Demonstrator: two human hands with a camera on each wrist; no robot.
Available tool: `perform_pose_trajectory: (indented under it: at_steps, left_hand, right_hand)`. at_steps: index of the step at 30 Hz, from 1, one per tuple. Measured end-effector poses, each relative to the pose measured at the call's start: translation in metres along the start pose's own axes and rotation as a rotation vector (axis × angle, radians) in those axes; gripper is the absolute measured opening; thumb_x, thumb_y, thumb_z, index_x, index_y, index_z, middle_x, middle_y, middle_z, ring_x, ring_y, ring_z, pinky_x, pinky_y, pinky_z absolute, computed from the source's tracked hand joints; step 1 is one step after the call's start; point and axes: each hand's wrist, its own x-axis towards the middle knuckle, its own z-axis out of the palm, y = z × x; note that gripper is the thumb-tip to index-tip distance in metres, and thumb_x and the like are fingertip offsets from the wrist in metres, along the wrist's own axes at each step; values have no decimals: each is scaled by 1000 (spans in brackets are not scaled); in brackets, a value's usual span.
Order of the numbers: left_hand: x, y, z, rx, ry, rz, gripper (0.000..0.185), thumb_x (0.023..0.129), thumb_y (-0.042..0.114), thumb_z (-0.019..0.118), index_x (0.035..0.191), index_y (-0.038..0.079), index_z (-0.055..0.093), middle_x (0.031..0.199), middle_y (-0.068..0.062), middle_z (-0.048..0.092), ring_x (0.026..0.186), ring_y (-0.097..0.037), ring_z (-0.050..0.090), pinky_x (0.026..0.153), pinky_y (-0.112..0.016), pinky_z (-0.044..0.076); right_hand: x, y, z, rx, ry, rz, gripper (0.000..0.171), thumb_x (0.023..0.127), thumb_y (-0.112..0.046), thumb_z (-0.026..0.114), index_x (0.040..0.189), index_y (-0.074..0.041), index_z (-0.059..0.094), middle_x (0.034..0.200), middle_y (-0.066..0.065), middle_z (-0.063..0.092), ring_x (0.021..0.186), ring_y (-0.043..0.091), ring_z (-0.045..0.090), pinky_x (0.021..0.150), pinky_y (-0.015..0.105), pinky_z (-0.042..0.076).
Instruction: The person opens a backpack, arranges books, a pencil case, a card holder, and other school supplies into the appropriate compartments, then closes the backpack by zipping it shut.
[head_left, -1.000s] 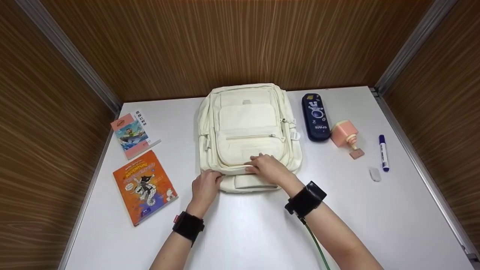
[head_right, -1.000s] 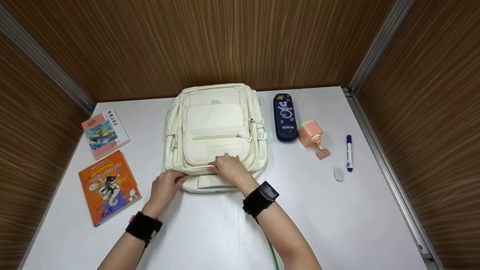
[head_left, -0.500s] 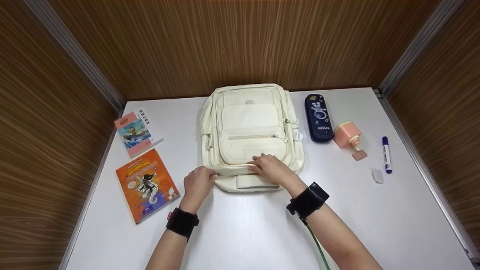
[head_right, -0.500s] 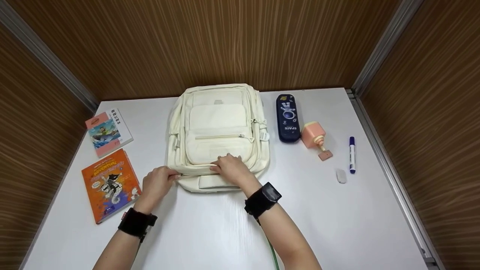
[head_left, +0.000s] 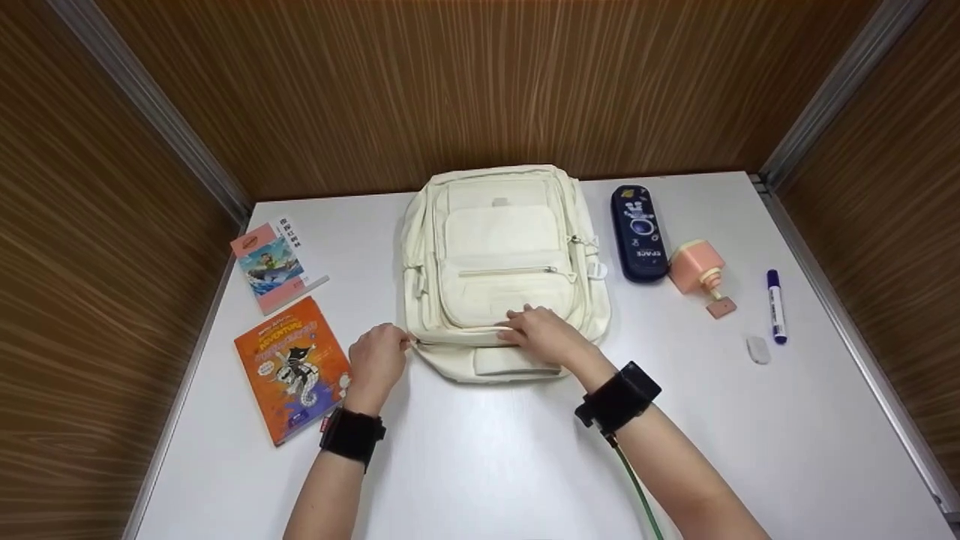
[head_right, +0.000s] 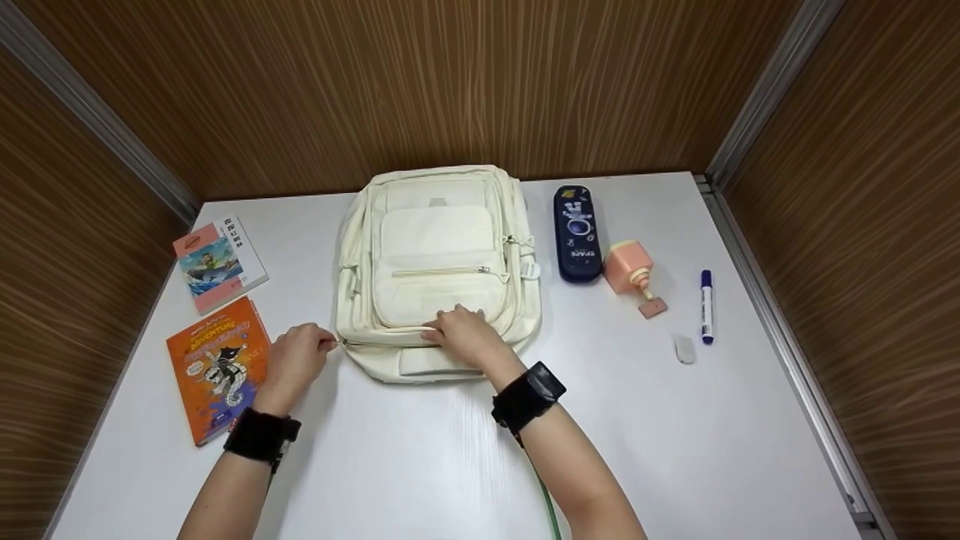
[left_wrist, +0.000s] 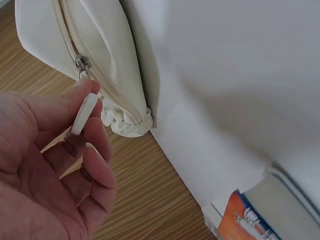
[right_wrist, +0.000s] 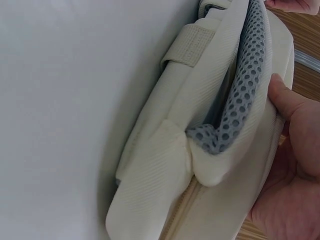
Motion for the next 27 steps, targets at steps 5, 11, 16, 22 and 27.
perform_pose_trajectory:
  at_steps: [5, 11, 16, 22, 27]
  left_hand:
    - [11, -8, -1, 55, 24, 4, 8, 80, 3, 72, 75, 7, 75, 76, -14, 68, 70, -37, 66, 57, -53, 50]
    - [28, -12, -1, 111, 11, 38, 13, 77, -7, 66, 68, 2, 69, 69, -13, 62, 66, -37, 64, 54, -52, 50]
    - [40, -12, 2, 216, -7, 79, 12, 79, -9, 62, 75, -1, 70, 71, -14, 62, 67, -36, 65, 54, -51, 52]
    - [54, -13, 8, 325, -23, 113, 14, 85, -6, 61, 83, 0, 74, 75, -12, 64, 70, -34, 66, 55, -51, 53]
    - [69, -14, 12, 359, -48, 103, 15, 89, -2, 61, 85, 0, 75, 76, -13, 63, 73, -35, 66, 57, -52, 54]
  right_hand:
    - [0, 1, -1, 6, 3, 6, 35, 100, -34, 57, 116, -7, 71, 129, 20, 60, 125, 42, 50, 108, 50, 33]
    - [0, 1, -2, 3, -1, -11, 33, 100, -33, 58, 114, -7, 72, 127, 20, 61, 123, 42, 52, 108, 51, 34]
    - [0, 2, -2, 16, -21, -8, 33, 100, -32, 57, 116, -8, 72, 129, 21, 59, 127, 43, 47, 109, 51, 31]
    - [0, 1, -2, 36, -30, -17, 32, 100, -31, 58, 119, -10, 71, 129, 19, 60, 129, 45, 44, 110, 53, 29]
    - [-1, 1, -2, 49, -40, -1, 33, 99, -34, 58, 120, -11, 71, 132, 19, 57, 130, 48, 40, 111, 55, 27]
